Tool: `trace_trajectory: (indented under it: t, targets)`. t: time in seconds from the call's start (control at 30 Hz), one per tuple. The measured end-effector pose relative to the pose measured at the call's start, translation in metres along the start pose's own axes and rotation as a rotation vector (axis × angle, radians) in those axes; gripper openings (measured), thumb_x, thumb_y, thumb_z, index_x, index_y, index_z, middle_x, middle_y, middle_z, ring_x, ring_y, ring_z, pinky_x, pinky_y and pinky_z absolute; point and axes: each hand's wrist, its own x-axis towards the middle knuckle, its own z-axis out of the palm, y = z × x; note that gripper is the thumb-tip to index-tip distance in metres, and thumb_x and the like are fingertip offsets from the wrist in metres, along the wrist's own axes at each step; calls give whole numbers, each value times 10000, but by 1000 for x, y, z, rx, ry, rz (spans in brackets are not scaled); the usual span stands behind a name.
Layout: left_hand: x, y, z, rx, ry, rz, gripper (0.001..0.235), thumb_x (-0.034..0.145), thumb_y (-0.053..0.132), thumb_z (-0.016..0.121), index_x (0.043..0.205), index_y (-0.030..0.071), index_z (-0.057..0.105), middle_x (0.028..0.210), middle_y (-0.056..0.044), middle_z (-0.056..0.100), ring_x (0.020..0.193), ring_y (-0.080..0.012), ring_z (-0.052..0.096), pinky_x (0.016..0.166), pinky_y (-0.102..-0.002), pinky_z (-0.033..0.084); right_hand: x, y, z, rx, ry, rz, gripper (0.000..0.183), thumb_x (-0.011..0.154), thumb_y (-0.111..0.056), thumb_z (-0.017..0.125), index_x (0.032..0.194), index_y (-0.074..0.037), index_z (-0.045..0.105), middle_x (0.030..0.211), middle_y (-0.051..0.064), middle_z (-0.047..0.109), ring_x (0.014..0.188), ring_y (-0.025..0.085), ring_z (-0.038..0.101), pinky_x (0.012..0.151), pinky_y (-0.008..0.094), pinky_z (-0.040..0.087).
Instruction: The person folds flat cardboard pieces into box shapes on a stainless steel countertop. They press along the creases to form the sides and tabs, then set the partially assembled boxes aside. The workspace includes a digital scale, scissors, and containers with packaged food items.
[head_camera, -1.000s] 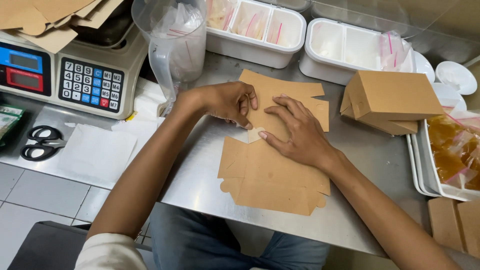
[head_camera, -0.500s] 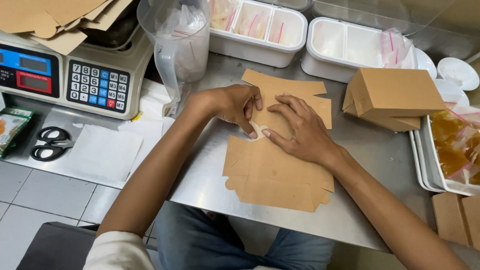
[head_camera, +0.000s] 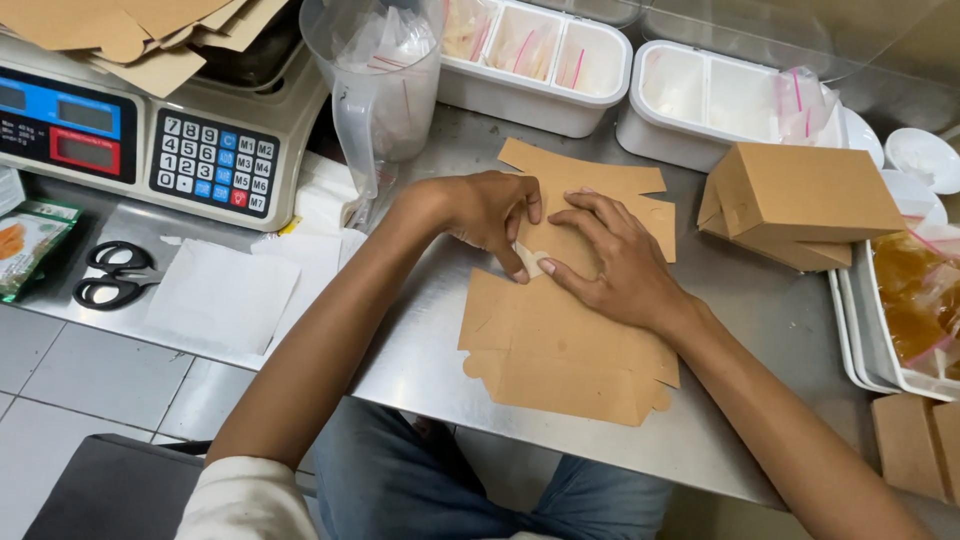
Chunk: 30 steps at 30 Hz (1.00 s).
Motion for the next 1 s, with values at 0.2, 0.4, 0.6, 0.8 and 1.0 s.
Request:
trace_trajectory:
  t: [0.2, 0.4, 0.6, 0.8, 1.0]
  targets:
    - [3, -15, 0, -156, 15, -2, 374, 825, 119, 825, 1116, -37, 648, 817, -138, 742, 720, -215, 713, 650, -318, 605, -1, -2, -1, -8, 4, 0, 480, 932, -362, 731, 1340, -132, 627, 1424, 173, 515, 1470, 451, 417, 1154, 578, 363]
    - [12, -23, 3, -185, 35, 16, 325, 810, 55, 829, 1080, -27, 667, 790, -134, 744, 659, -199, 705, 580, -305, 610, -1, 1, 1, -10, 2, 0, 472, 940, -360, 718, 1342, -134, 620, 1426, 169, 513, 1471, 448, 417, 1152, 578, 364]
    - [11, -15, 4, -157, 41, 11, 352, 776, 46, 861, 1066, -24, 675, 808, -128, 742, 657, -198, 690, 561, -313, 594, -2, 1, 0, -5, 3, 2, 474, 939, -364, 722, 1337, -128, 618, 1420, 170, 521, 1472, 445, 417, 1154, 583, 364]
    - [13, -16, 4, -101, 24, 24, 441, 713, 105, 934, 1065, -2, 689, 845, -120, 746, 734, -239, 716, 635, -370, 610, -2, -1, -3, -1, -16, 12, 476, 945, -363, 714, 1351, -138, 608, 1427, 170, 511, 1482, 448, 396, 1160, 585, 358]
    - [5, -6, 0, -76, 8, 8, 534, 660, 145, 978, 1080, 2, 680, 855, -103, 733, 788, -250, 714, 707, -376, 600, 0, -1, -3, -13, -20, 25, 474, 955, -383, 704, 1350, -136, 613, 1433, 166, 515, 1486, 438, 397, 1161, 584, 361]
